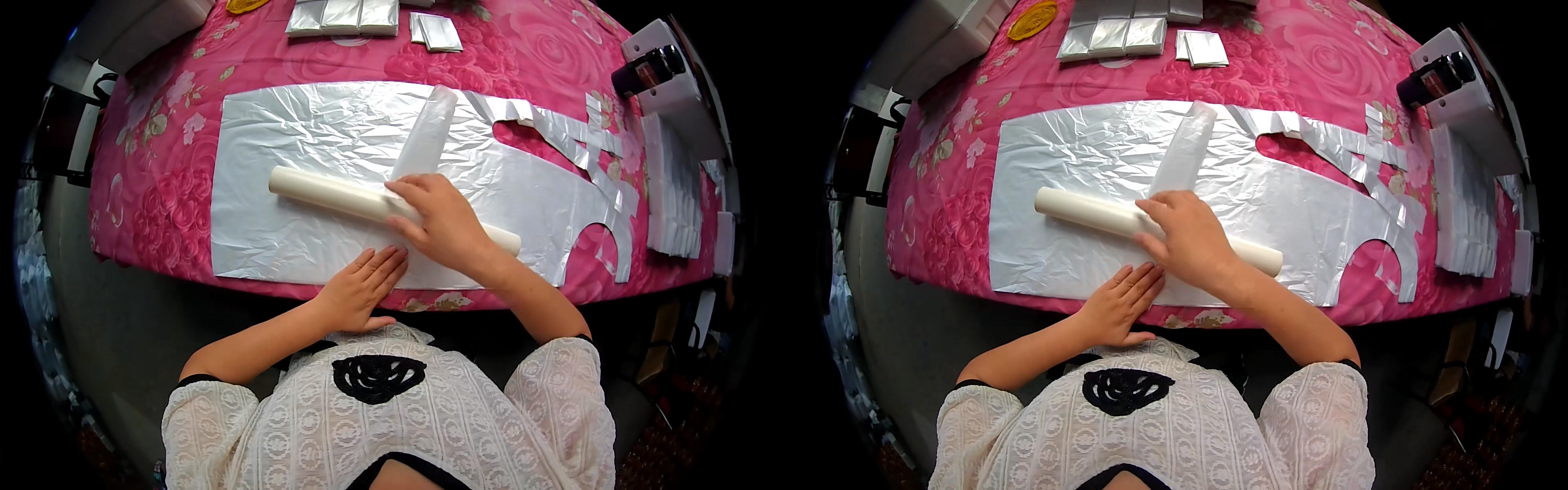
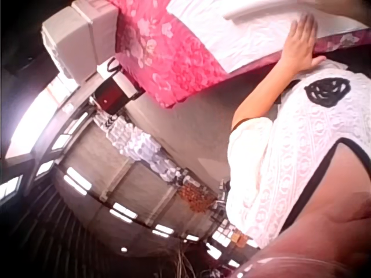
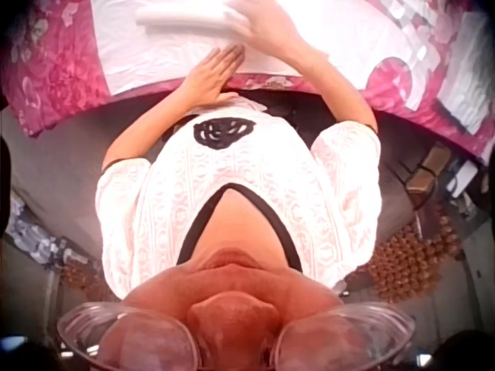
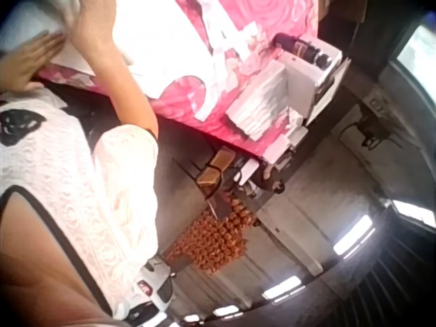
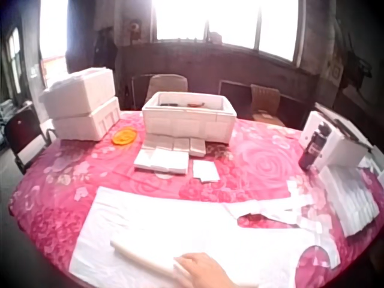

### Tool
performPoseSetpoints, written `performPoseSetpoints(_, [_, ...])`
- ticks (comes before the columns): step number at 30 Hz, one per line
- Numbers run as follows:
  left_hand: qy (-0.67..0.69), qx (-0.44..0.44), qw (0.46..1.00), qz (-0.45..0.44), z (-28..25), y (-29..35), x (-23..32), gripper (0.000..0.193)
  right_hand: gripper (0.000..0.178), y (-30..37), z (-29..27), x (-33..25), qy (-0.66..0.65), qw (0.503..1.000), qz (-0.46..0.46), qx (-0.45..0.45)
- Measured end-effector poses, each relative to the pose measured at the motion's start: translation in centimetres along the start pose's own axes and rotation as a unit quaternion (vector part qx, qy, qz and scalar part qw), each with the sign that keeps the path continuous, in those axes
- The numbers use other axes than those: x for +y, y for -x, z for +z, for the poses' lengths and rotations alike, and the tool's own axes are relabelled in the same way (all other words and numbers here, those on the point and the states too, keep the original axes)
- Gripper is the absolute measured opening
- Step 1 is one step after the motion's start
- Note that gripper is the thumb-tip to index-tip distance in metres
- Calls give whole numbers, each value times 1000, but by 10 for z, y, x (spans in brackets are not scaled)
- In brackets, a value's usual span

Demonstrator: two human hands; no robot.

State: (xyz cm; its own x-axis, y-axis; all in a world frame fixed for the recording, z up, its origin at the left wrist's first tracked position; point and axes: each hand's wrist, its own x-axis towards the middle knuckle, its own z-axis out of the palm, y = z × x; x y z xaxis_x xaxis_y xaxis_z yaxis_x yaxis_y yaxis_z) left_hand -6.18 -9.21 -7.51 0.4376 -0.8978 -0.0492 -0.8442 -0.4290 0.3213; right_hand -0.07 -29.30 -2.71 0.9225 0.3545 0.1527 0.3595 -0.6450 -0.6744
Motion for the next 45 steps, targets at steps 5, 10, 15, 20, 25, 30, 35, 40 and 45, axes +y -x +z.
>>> performPoseSetpoints(5, [-14,2,1000,-16,3,1,11,87,42,41,-1,13,128,990,-5,61])
performPoseSetpoints(10, [66,13,998,7,-4,-1,7,85,42,56,-58,85,259,942,116,177])
performPoseSetpoints(15, [84,42,995,45,-22,-6,-15,82,40,69,-78,90,184,958,121,181])
performPoseSetpoints(20, [-13,50,999,15,4,-9,7,74,53,78,-32,25,102,995,-6,-2])
performPoseSetpoints(25, [-101,72,991,-42,25,-8,32,54,51,51,-5,20,133,989,-67,27])
performPoseSetpoints(30, [-119,61,990,-43,28,-7,33,52,46,-24,-8,58,153,982,-75,85])
performPoseSetpoints(35, [-17,27,998,54,6,-2,13,51,45,-81,-22,91,149,982,-52,99])
performPoseSetpoints(40, [68,36,990,115,-3,5,-11,43,51,-51,-12,64,152,976,-106,112])
performPoseSetpoints(45, [99,74,978,168,-7,6,-21,42,58,32,6,26,26,978,-141,-152])
